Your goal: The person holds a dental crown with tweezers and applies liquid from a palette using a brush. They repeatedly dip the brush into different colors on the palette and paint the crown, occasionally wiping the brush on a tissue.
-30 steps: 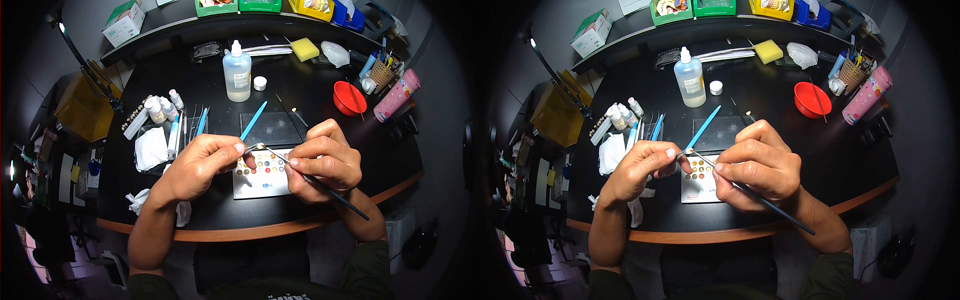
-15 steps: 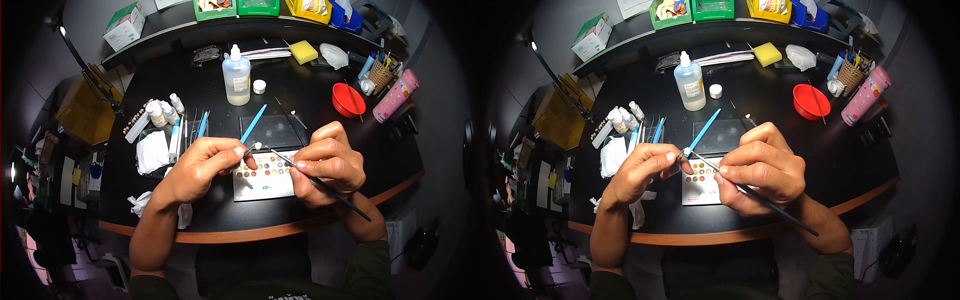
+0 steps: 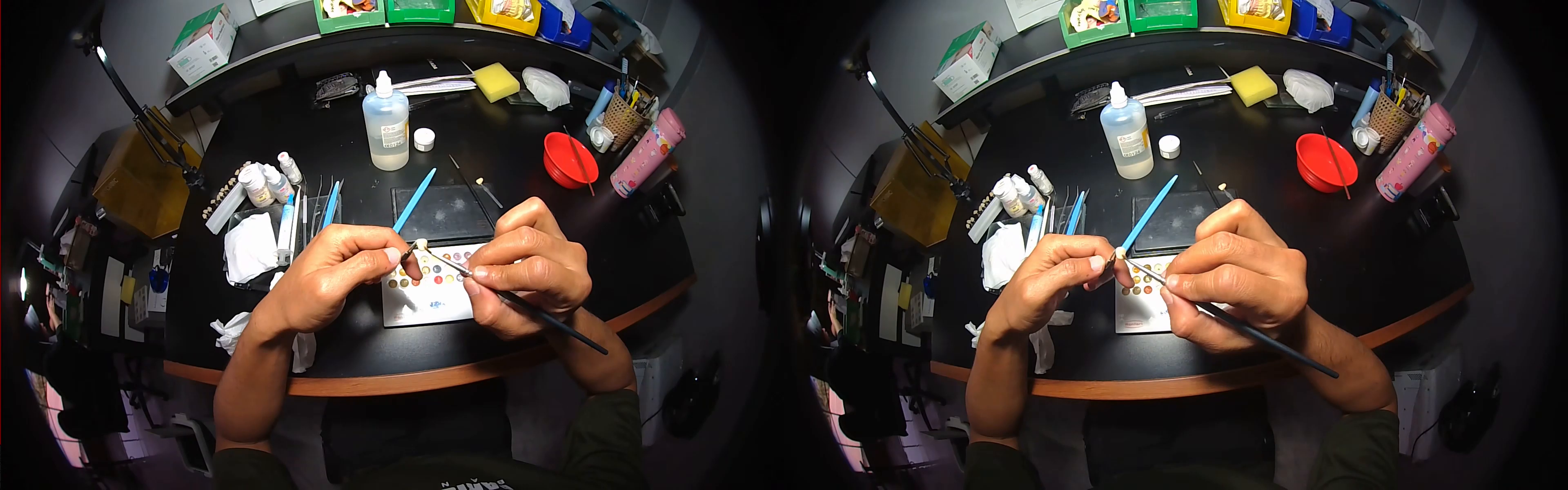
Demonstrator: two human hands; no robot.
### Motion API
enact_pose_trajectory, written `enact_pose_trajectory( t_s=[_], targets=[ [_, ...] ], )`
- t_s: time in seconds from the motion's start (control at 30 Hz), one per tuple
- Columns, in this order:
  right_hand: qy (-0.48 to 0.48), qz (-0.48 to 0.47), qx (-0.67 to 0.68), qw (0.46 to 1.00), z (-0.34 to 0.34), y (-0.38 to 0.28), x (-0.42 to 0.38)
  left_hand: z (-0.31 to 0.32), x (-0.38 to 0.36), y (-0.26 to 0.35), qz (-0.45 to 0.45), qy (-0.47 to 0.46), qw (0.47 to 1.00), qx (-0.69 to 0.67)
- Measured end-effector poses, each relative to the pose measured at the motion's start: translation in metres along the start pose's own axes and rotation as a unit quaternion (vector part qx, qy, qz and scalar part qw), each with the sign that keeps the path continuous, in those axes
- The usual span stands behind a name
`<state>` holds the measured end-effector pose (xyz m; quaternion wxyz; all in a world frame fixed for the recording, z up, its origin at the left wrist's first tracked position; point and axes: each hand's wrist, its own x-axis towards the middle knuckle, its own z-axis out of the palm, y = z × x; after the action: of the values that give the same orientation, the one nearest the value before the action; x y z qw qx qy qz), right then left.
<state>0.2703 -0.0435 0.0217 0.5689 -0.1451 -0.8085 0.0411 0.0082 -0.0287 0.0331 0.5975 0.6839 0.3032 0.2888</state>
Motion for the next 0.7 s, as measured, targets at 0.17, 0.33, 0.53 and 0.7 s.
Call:
enact_pose_trajectory(
  t_s=[0.17, 0.33, 0.53, 0.7],
  targets=[
    [0.011, 0.005, 0.007, 1.000, -0.0010, 0.0007, 0.0001, -0.0012, -0.0010, 0.0059, -0.034, 0.002, 0.999, 0.016],
    [0.001, 0.003, 0.018, 1.000, -0.0004, 0.0022, -0.0003, -0.0004, -0.0006, 0.0035, -0.013, 0.005, 1.000, 0.020],
    [0.002, 0.006, 0.019, 1.000, -0.0016, 0.0006, 0.0002, -0.0014, -0.0013, 0.0071, -0.013, -0.006, 1.000, 0.000],
    [0.004, 0.027, 0.015, 1.000, -0.0021, -0.0046, 0.0028, -0.0017, -0.0009, -0.0004, -0.020, 0.009, 1.000, -0.008]
  ],
)
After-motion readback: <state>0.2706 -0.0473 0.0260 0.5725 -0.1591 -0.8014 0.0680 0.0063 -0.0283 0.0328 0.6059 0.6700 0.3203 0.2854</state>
